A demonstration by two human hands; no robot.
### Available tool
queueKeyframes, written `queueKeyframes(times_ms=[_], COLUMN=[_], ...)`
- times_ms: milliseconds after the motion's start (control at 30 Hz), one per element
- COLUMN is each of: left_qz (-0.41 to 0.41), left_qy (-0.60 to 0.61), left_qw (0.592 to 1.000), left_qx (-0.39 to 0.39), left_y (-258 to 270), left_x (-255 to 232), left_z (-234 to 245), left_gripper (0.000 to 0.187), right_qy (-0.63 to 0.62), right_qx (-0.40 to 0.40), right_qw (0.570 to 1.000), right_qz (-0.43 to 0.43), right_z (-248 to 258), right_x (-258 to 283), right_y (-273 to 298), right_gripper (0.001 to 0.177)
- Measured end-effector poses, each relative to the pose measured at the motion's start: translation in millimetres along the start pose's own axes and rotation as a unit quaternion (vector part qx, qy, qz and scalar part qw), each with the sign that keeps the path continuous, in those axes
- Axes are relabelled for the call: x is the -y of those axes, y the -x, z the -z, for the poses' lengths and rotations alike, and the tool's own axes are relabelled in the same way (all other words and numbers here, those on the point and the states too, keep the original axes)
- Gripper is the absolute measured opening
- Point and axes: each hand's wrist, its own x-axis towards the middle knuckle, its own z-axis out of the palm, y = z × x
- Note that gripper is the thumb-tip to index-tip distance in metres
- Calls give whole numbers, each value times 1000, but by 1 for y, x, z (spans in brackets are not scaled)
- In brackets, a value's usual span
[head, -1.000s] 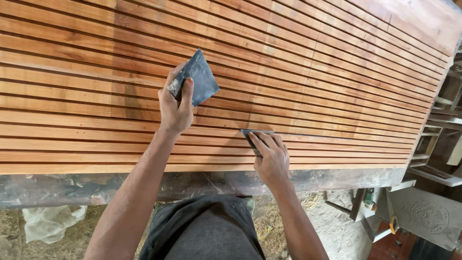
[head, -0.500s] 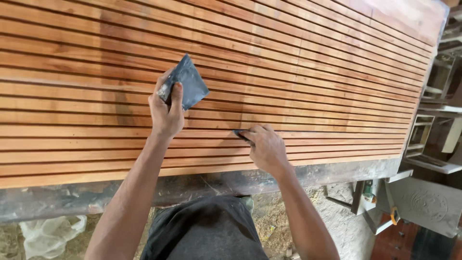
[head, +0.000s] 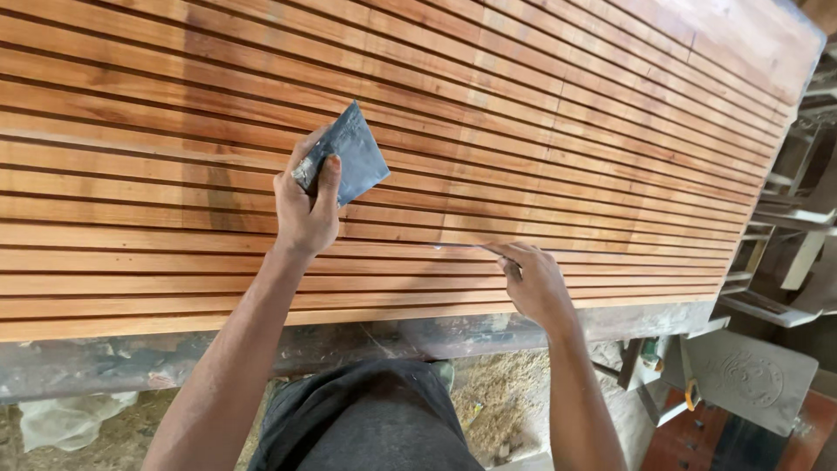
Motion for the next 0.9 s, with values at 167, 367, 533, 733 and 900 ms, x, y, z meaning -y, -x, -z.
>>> queueKeyframes(times_ms=[167,367,533,733,900], left_qz=[37,173,351,301,265], left_qy=[8,221,314,332,270], left_qw=[999,959,881,883,918], left_qx=[1,36,51,140,118], left_y=[2,-4,30,67,75], left_x=[0,-6,-34,-81,-110], left_z=[-2,5,0,-57,-64], left_gripper=[35,35,31,25,31], right_qy=[9,86,-204,-403,-183], right_qx=[-25,35,-136,-323,-338], right_qw=[992,994,968,833,908], right_qz=[-120,-49,44,198,168], right_z=[-55,-78,-24,-32,-37], right_x=[16,59,45,64,63], right_y=[11,14,35,62,76], right_gripper=[29,31,30,35,31])
